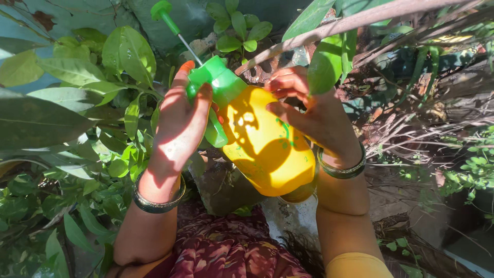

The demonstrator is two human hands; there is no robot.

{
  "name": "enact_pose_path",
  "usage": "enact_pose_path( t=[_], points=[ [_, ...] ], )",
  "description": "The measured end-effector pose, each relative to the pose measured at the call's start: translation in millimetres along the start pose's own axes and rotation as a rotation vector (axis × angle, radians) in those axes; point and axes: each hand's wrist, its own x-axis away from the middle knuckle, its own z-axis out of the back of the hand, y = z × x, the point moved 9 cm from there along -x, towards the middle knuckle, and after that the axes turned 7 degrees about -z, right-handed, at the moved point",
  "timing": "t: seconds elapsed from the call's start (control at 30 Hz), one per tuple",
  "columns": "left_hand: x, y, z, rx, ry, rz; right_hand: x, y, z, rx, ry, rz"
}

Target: The person pumps a pressure sprayer and applies a fine mist to the leaves of several potted plants while supporting the branches by hand.

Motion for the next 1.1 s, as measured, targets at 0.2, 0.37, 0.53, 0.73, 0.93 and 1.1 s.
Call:
enact_pose_path(
  t=[0.2,0.37,0.53,0.73,0.93,1.1],
  points=[
    [9,11,-9,-0.188,-0.123,0.181,-4,-69,-62,0.375,-0.16,-0.031],
    [19,55,-30,-0.073,-0.082,-0.425,-4,-78,-61,0.502,-0.11,0.28],
    [18,67,-38,-0.151,-0.066,-0.469,-14,-39,-45,0.625,-0.082,0.037],
    [19,79,-38,0.018,-0.14,-0.523,-15,-5,-32,0.492,-0.211,-0.476],
    [19,52,-23,0.139,0.042,-0.456,-15,-57,-17,0.431,-0.179,-0.024],
    [10,5,-24,-0.021,0.358,-0.379,-13,-39,-5,0.596,-0.225,-0.275]
  ],
)
